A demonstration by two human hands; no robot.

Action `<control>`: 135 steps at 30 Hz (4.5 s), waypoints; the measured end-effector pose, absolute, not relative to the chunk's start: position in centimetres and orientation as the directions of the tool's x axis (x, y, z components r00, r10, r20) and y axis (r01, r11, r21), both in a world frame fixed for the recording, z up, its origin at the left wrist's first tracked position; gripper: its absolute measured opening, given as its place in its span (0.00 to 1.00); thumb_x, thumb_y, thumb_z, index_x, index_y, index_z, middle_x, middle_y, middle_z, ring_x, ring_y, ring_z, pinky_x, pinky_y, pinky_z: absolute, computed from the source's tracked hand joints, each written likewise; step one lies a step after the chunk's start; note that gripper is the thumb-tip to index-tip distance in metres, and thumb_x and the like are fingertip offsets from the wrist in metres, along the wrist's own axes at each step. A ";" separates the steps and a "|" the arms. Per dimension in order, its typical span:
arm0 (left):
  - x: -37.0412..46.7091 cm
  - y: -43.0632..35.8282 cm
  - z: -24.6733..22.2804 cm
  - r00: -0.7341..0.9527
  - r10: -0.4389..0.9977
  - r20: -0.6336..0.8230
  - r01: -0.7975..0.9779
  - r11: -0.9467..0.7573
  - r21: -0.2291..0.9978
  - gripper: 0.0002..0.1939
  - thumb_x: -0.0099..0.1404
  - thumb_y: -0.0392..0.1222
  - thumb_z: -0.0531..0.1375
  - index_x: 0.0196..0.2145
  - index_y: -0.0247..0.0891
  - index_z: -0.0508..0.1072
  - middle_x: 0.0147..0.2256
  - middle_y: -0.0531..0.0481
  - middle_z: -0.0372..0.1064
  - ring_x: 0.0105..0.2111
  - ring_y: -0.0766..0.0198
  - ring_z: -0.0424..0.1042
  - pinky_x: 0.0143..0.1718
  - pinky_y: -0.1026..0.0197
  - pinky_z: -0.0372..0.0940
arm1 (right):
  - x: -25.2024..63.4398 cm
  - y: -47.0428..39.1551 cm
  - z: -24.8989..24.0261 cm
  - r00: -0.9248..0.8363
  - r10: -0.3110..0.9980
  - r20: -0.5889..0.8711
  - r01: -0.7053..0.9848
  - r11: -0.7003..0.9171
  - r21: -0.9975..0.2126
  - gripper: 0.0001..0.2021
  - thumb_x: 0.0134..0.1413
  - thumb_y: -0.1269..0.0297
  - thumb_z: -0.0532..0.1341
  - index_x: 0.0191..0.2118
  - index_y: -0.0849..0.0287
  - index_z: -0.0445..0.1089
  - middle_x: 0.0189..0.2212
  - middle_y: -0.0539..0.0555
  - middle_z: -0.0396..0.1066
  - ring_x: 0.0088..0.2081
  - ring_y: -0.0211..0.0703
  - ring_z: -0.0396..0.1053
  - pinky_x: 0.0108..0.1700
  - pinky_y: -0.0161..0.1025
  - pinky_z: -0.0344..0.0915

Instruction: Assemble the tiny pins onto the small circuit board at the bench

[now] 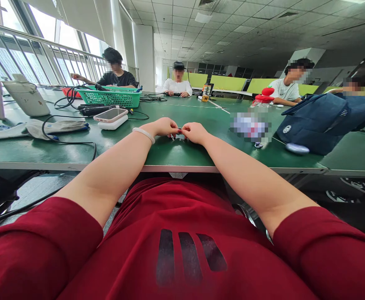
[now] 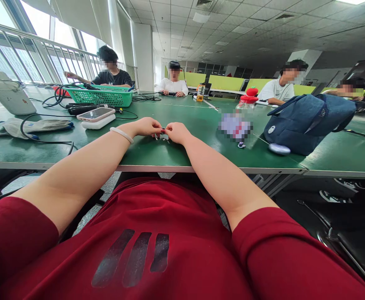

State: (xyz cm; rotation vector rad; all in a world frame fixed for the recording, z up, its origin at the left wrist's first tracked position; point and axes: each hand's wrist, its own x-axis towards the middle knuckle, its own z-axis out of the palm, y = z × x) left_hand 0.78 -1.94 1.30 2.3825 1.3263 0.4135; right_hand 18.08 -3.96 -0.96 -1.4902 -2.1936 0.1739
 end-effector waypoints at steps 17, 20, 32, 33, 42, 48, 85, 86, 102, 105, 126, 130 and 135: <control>0.7 -1.9 1.3 0.511 0.857 0.073 0.755 -0.487 0.440 0.18 0.54 0.53 0.60 0.32 0.35 0.77 0.29 0.48 0.76 0.28 0.65 0.72 0.32 0.66 0.64 | 18.1 -4.3 -0.8 -0.291 0.905 0.310 0.843 0.396 -0.364 0.12 0.57 0.60 0.56 0.32 0.61 0.74 0.28 0.51 0.74 0.27 0.34 0.63 0.34 0.33 0.56; 0.7 -1.9 1.3 0.512 0.856 0.073 0.752 -0.488 0.444 0.18 0.54 0.53 0.59 0.32 0.35 0.77 0.30 0.48 0.76 0.28 0.64 0.72 0.32 0.66 0.64 | 18.1 -4.3 -0.8 -0.289 0.907 0.306 0.846 0.392 -0.361 0.12 0.57 0.60 0.56 0.33 0.61 0.74 0.28 0.51 0.74 0.27 0.34 0.63 0.34 0.33 0.57; 0.7 -1.7 1.2 0.509 0.859 0.061 0.756 -0.480 0.445 0.17 0.54 0.52 0.59 0.31 0.36 0.78 0.30 0.48 0.76 0.29 0.64 0.72 0.34 0.66 0.64 | 18.2 -4.2 -0.9 -0.292 0.908 0.301 0.846 0.392 -0.360 0.12 0.57 0.59 0.56 0.34 0.61 0.74 0.29 0.52 0.75 0.28 0.35 0.63 0.34 0.33 0.57; 0.7 -1.7 1.2 0.508 0.860 0.059 0.756 -0.477 0.449 0.17 0.54 0.52 0.60 0.31 0.36 0.78 0.30 0.48 0.76 0.29 0.64 0.72 0.34 0.66 0.64 | 18.2 -4.2 -0.9 -0.294 0.907 0.302 0.846 0.394 -0.359 0.12 0.57 0.60 0.56 0.34 0.61 0.74 0.29 0.52 0.75 0.28 0.35 0.63 0.34 0.33 0.57; 0.8 -2.3 1.5 0.504 0.862 0.052 0.753 -0.469 0.461 0.16 0.56 0.51 0.59 0.32 0.36 0.78 0.31 0.48 0.76 0.28 0.66 0.72 0.33 0.67 0.64 | 18.2 -3.8 -1.1 -0.298 0.902 0.312 0.841 0.403 -0.361 0.12 0.56 0.60 0.57 0.34 0.61 0.75 0.29 0.52 0.75 0.29 0.36 0.64 0.35 0.33 0.58; 0.8 -2.2 1.4 0.505 0.861 0.061 0.755 -0.475 0.453 0.17 0.55 0.51 0.59 0.33 0.36 0.78 0.31 0.48 0.76 0.28 0.65 0.72 0.33 0.66 0.65 | 18.2 -4.1 -0.9 -0.299 0.902 0.310 0.842 0.402 -0.359 0.12 0.56 0.59 0.56 0.33 0.60 0.74 0.29 0.52 0.75 0.29 0.36 0.65 0.36 0.33 0.58; 0.8 -2.1 1.4 0.504 0.862 0.060 0.742 -0.468 0.480 0.16 0.54 0.53 0.60 0.30 0.36 0.76 0.28 0.48 0.75 0.28 0.64 0.72 0.33 0.65 0.64 | 18.2 -3.8 -1.1 -0.304 0.899 0.317 0.841 0.409 -0.355 0.12 0.56 0.59 0.56 0.34 0.60 0.75 0.28 0.52 0.74 0.28 0.36 0.64 0.34 0.33 0.57; 0.8 -2.0 1.3 0.505 0.861 0.063 0.740 -0.470 0.482 0.17 0.53 0.53 0.60 0.30 0.36 0.76 0.28 0.48 0.75 0.28 0.64 0.72 0.33 0.65 0.64 | 18.2 -3.7 -1.1 -0.303 0.899 0.317 0.841 0.409 -0.355 0.13 0.56 0.59 0.56 0.35 0.60 0.75 0.28 0.52 0.74 0.28 0.36 0.64 0.34 0.33 0.57; 0.7 -2.1 1.4 0.504 0.862 0.057 0.760 -0.474 0.444 0.16 0.56 0.51 0.58 0.33 0.35 0.77 0.30 0.48 0.76 0.29 0.65 0.72 0.33 0.67 0.64 | 18.1 -4.2 -0.9 -0.297 0.904 0.306 0.847 0.398 -0.353 0.12 0.57 0.60 0.57 0.35 0.60 0.75 0.28 0.51 0.74 0.28 0.36 0.64 0.34 0.33 0.57; 0.8 -2.2 1.4 0.507 0.860 0.055 0.758 -0.475 0.447 0.16 0.57 0.50 0.58 0.33 0.34 0.77 0.30 0.47 0.76 0.29 0.65 0.72 0.32 0.67 0.64 | 18.1 -4.2 -1.0 -0.296 0.904 0.309 0.846 0.398 -0.355 0.12 0.57 0.60 0.56 0.35 0.61 0.75 0.28 0.52 0.74 0.28 0.35 0.64 0.34 0.33 0.57; 0.7 -1.9 1.3 0.510 0.858 0.052 0.757 -0.477 0.447 0.17 0.54 0.53 0.59 0.32 0.35 0.77 0.31 0.48 0.76 0.30 0.65 0.72 0.33 0.66 0.64 | 18.3 -3.9 -1.2 -0.300 0.901 0.313 0.840 0.405 -0.361 0.12 0.56 0.59 0.57 0.34 0.60 0.75 0.28 0.52 0.74 0.28 0.36 0.64 0.35 0.34 0.58; 0.7 -2.0 1.3 0.508 0.860 0.055 0.760 -0.477 0.442 0.17 0.54 0.52 0.59 0.32 0.35 0.77 0.30 0.48 0.75 0.29 0.65 0.71 0.34 0.66 0.63 | 18.2 -4.2 -1.0 -0.292 0.906 0.307 0.843 0.395 -0.365 0.12 0.56 0.60 0.57 0.34 0.61 0.75 0.28 0.52 0.74 0.28 0.35 0.64 0.35 0.33 0.58; 0.7 -2.0 1.4 0.511 0.858 0.053 0.759 -0.480 0.440 0.18 0.53 0.53 0.59 0.31 0.35 0.77 0.30 0.48 0.75 0.29 0.65 0.71 0.34 0.65 0.63 | 18.2 -4.1 -1.0 -0.298 0.902 0.311 0.844 0.401 -0.357 0.12 0.56 0.60 0.57 0.34 0.61 0.74 0.28 0.51 0.74 0.27 0.35 0.63 0.34 0.33 0.57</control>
